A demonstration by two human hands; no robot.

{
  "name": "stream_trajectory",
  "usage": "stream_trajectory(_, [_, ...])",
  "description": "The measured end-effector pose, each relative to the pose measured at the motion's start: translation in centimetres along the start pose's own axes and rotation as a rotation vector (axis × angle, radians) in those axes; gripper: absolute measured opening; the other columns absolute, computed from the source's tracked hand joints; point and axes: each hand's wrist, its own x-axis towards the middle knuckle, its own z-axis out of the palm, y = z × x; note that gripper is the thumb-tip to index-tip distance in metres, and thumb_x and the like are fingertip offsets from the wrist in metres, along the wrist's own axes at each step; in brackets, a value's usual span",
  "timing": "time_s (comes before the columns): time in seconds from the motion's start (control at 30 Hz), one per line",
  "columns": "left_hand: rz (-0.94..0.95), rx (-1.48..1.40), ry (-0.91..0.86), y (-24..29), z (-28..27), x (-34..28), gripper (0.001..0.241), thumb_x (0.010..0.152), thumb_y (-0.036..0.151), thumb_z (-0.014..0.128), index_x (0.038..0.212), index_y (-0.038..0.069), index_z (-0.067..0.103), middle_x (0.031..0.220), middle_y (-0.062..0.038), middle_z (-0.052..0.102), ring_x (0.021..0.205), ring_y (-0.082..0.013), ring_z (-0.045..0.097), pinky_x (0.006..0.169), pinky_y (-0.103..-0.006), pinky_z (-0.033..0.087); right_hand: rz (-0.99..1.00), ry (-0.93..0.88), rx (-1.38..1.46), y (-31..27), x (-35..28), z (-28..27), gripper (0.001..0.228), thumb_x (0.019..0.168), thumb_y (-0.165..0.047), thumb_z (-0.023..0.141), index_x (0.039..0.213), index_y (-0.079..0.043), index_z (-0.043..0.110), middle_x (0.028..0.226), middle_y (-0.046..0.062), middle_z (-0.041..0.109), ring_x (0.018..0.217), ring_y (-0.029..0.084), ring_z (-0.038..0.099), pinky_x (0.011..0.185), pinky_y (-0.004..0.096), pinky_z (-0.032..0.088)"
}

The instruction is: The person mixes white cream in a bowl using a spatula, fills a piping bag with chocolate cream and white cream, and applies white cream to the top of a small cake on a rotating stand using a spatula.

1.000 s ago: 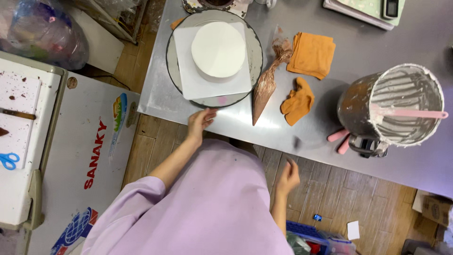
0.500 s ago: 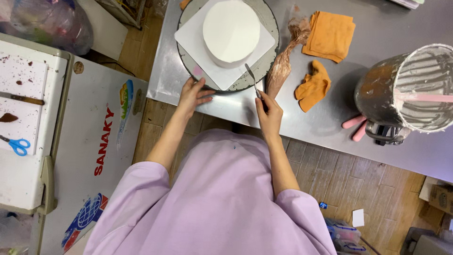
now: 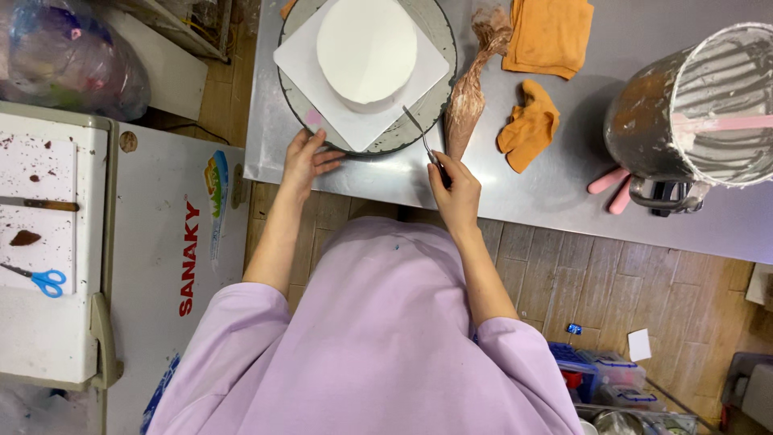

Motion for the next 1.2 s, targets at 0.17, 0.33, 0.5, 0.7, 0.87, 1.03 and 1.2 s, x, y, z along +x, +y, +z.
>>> stream_trajectory(0.17, [0.014,0.069,0.071,0.6,-1.3,1.3,0.065,0.100,0.040,0.062,0.142,-0.005,0.043,0.119,-0.020,0.067,0.088,-0.0222,0.075,0.073,-0.0324,0.064,-0.002,0.001,0.018,0.2,-0.6,0.3,0.025,0.097,-0.015,0.073,0.119,-0.003,0.073,0.096,0.013,0.075,0.077,0.020,0.072,0.068,0.030,0.054])
stream_trajectory(0.33, [0.045,0.038,0.068,1.0,-2.4,2.4,0.055,0.101,0.041,0.064,0.132,-0.002,0.051,0.102,-0.008,0.066,0.078,-0.0154,0.071,0.069,-0.0296,0.061,-0.067,-0.026,0.008,-0.6,0.0,1.3,0.024,0.097,-0.015,0.073,0.118,-0.005,0.074,0.091,0.011,0.073,0.071,0.020,0.068,0.065,0.031,0.053])
stream_trajectory(0.5, [0.059,0.038,0.092,1.2,-2.7,2.9,0.050,0.099,0.042,0.064,0.128,0.004,0.053,0.097,-0.006,0.067,0.074,-0.0126,0.070,0.067,-0.0283,0.060,-0.104,-0.034,-0.007,-1.1,0.7,1.9,0.022,0.097,-0.016,0.074,0.116,-0.006,0.075,0.085,0.010,0.070,0.067,0.021,0.065,0.062,0.033,0.051])
stream_trajectory(0.7, [0.073,0.035,0.079,1.1,-2.9,2.8,0.041,0.100,0.043,0.065,0.117,0.006,0.057,0.095,-0.004,0.068,0.073,-0.0121,0.070,0.067,-0.0273,0.059,-0.104,-0.018,0.021,-0.6,1.5,1.9,0.022,0.097,-0.015,0.074,0.116,-0.005,0.075,0.085,0.010,0.069,0.065,0.021,0.064,0.062,0.032,0.050])
stream_trajectory(0.87, [0.070,0.030,0.066,1.0,-2.9,2.7,0.034,0.100,0.043,0.065,0.108,0.011,0.057,0.093,-0.002,0.070,0.074,-0.0118,0.071,0.069,-0.0271,0.059,-0.115,-0.020,0.010,-0.8,1.7,1.2,0.022,0.097,-0.014,0.074,0.116,-0.005,0.075,0.087,0.011,0.070,0.064,0.021,0.064,0.060,0.032,0.050])
stream_trajectory(1.03, [0.069,0.028,0.078,1.2,-2.7,2.6,0.034,0.099,0.044,0.065,0.109,0.012,0.059,0.093,-0.002,0.069,0.074,-0.0111,0.071,0.069,-0.0270,0.058,-0.112,-0.042,-0.010,-1.0,1.2,0.5,0.020,0.096,-0.015,0.075,0.114,-0.005,0.075,0.086,0.010,0.071,0.065,0.020,0.066,0.060,0.032,0.051])
stream_trajectory(1.2, [0.069,0.031,0.094,1.4,-2.5,2.8,0.036,0.099,0.044,0.065,0.111,0.011,0.059,0.090,-0.001,0.068,0.071,-0.0109,0.069,0.068,-0.0265,0.059,-0.133,-0.047,-0.013,-0.8,0.9,1.5,0.021,0.096,-0.016,0.075,0.114,-0.006,0.075,0.086,0.010,0.071,0.067,0.022,0.067,0.062,0.033,0.052])
